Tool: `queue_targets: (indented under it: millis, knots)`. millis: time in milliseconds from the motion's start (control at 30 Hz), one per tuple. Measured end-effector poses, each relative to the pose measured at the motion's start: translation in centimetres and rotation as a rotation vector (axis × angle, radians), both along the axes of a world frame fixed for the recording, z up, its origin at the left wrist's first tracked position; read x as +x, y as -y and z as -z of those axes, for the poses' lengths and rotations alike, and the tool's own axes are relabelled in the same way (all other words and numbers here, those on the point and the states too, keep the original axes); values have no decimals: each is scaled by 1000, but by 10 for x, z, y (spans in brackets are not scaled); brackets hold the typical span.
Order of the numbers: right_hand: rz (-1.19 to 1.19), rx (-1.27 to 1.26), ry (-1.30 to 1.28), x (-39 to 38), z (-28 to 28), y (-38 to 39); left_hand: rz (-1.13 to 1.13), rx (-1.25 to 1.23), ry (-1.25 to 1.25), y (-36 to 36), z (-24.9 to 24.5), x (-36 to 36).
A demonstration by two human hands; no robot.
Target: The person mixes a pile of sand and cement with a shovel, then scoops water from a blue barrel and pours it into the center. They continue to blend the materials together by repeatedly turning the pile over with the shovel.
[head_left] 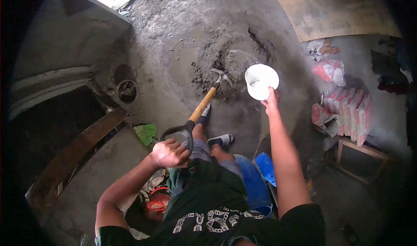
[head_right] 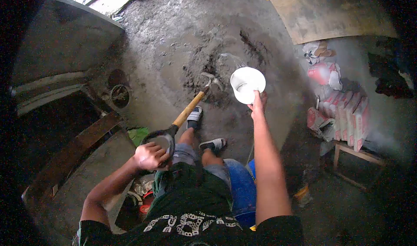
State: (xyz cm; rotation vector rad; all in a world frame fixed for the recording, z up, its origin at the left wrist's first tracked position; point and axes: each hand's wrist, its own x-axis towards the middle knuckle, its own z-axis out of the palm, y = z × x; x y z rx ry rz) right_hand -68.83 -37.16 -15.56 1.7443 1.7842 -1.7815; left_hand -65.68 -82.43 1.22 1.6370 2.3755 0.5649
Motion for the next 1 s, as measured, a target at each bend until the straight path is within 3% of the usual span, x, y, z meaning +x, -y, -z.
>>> queue_targets:
  millis: [333, 567, 767, 1000]
  knots:
    - [-96, -89, 158, 17, 9, 5, 8, 23, 23, -1, 0, -13]
    - [-36, -100, 232, 28, 2, -23, 9, 40, 53, 2, 3, -16]
    - [64, -10, 277, 13, 26, -92, -4, 28, 35, 0, 2, -19]
    - [86, 198, 212, -49, -10, -117, 19, -56, 57, 2, 0, -20]
